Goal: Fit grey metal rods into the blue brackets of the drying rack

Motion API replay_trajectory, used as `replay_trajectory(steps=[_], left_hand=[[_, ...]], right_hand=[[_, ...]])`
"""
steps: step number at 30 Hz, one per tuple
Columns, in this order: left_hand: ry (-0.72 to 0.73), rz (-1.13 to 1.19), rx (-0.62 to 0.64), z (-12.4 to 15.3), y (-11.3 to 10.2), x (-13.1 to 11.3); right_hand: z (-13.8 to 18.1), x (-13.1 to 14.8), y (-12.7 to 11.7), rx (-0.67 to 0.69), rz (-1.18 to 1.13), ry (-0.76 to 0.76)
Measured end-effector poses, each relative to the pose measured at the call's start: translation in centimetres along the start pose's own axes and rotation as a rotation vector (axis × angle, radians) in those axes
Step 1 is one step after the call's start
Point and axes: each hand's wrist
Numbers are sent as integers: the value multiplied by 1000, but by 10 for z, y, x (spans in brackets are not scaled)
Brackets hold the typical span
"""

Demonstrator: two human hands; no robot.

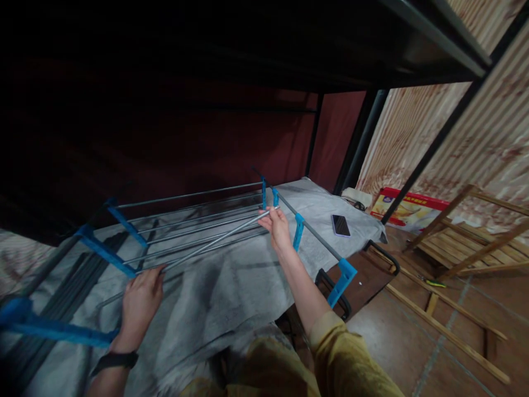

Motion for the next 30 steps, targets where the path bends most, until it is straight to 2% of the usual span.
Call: replay_trajectory(steps=[3,6,9,13,18,23,30], left_hand=[[9,101,-17,-2,-6,1],[112,149,11,0,-13,-1],[160,96,-59,5,-17,-6],[120,2,-210,9,-15,-14],[131,-51,-236,3,-11,-23],[115,-60,-184,1,-9,-27],[143,0,13,-3,0,-25]], right_hand=[[-8,-15,-12,-154,-57,153],[-16,-27,-19,-251,-116,241],[-22,-36,-19,-281,-149,256],[-27,-44,-18,-302,-183,268],[-32,-46,-27,-332,-194,259],[-31,-53,-40,-376,-176,261],[-19,-68,-55,-386,-113,377]])
Point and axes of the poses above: each hand's wrist, its own z-axis away from the middle knuckle, its own y-axis out of the palm, x = y × z, and after that the axes turned 12 degrees about -y, right-handed
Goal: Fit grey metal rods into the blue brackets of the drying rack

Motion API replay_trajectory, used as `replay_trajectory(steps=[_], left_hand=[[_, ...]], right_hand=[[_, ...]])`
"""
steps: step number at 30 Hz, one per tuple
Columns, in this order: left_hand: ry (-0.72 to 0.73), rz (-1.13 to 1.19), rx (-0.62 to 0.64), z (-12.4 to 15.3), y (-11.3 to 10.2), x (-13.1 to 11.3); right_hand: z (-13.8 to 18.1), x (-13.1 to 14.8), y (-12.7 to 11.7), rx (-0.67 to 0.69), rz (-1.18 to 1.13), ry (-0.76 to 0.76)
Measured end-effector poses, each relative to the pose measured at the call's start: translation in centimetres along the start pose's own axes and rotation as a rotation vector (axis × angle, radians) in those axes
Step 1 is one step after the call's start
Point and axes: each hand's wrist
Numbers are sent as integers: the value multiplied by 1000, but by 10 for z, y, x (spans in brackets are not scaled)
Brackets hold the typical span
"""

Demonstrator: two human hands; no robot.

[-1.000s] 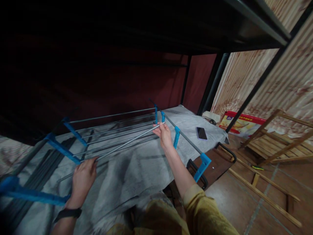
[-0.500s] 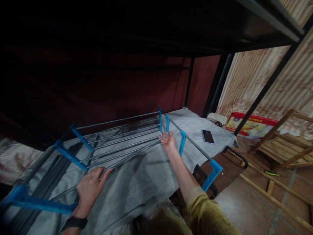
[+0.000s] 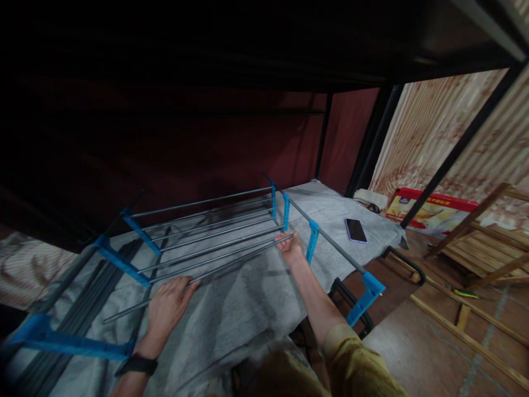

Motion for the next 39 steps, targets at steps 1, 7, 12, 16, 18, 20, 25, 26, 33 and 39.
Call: replay_trajectory(steps=[1,7,12,16,18,20,25,26,33,39], left_hand=[[4,13,18,-1,1,-2],[-8,55,115,-4,8,-17],[-135,31,164,11,6,-6],[-466,45,62,30,1,9],[-700,155,-14,36,1,12],[-948,396,-101,39,2,11],[-1273,1414,-198,33,-1,-4],[-1282,1537,-209,30,-4,-7],[-1179,1737,-249,19,-30,-24],[-1087,1670,-287,14,-48,-32]], right_hand=[[2,-4,-2,6,19,24],[22,-37,-9,105,103,125],[22,-43,-23,94,119,113],[9,-32,-35,36,134,92],[4,-27,-40,13,147,90],[1,-25,-44,-3,165,93],[-5,-30,-55,-13,223,120],[-6,-32,-57,-14,233,125],[-16,-43,-73,22,241,154],[-14,-45,-74,47,262,177]])
Point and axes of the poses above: each hand's wrist, its own z-axis away from the middle knuckle, its own y-axis out of the palm, x = y × z, and after that the axes turned 12 degrees about -y, right-handed
